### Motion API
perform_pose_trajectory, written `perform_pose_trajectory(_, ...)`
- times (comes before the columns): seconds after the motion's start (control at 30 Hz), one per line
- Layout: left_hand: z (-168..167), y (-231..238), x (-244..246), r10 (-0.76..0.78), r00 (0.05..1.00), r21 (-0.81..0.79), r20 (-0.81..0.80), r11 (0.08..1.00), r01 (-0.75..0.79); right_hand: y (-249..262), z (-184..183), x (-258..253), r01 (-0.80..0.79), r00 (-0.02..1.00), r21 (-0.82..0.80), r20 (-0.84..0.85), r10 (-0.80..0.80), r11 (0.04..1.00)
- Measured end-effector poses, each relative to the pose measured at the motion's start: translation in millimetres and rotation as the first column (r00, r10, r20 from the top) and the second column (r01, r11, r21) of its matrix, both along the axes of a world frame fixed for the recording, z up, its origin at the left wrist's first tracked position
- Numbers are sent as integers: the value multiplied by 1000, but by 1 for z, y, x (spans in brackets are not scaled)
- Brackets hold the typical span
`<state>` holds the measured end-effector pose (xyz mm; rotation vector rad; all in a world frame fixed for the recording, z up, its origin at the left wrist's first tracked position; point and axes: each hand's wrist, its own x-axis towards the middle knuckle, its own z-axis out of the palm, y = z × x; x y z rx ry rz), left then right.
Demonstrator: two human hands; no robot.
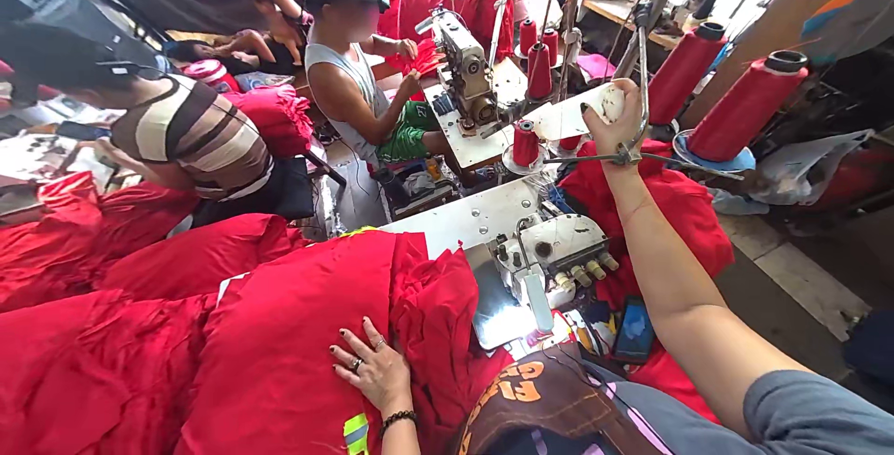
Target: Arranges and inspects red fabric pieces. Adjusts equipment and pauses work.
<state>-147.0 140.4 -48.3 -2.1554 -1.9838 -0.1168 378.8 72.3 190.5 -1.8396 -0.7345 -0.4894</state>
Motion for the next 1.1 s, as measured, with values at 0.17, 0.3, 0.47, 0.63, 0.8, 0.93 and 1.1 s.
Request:
perform_pose_trajectory(0.17, 1, -1, 0, -1, 1000, -8, 4, 1000, 1, -2, -3, -4, 3, 998, 18, 56, -4, 1000)
perform_pose_trajectory(0.3, 1, 0, 1, 1, 1000, 10, 8, 1000, -1, -1, -1, -10, -20, 990, 32, 141, 15, 999)
perform_pose_trajectory(0.47, -1, -1, 0, 7, 1000, 0, 1, 1000, -7, 11, 9, -16, -5, 974, -2, 228, 5, 1000)
perform_pose_trajectory(0.63, -3, 0, 0, 8, 1000, 14, -4, 1000, -8, 25, 18, -20, 61, 972, -90, 234, -38, 994)
perform_pose_trajectory(0.8, -4, 0, -1, 2, 1000, 17, 3, 1000, -2, 31, 9, -19, 16, 961, -90, 276, 10, 996)
perform_pose_trajectory(0.93, -2, 0, -1, 2, 1000, 9, 19, 1000, -2, 27, 15, -20, 0, 973, -60, 230, 14, 998)
perform_pose_trajectory(1.1, -2, 0, 0, -3, 999, 10, 38, 1000, 3, 26, 29, -21, -54, 980, -1, 192, 53, 999)
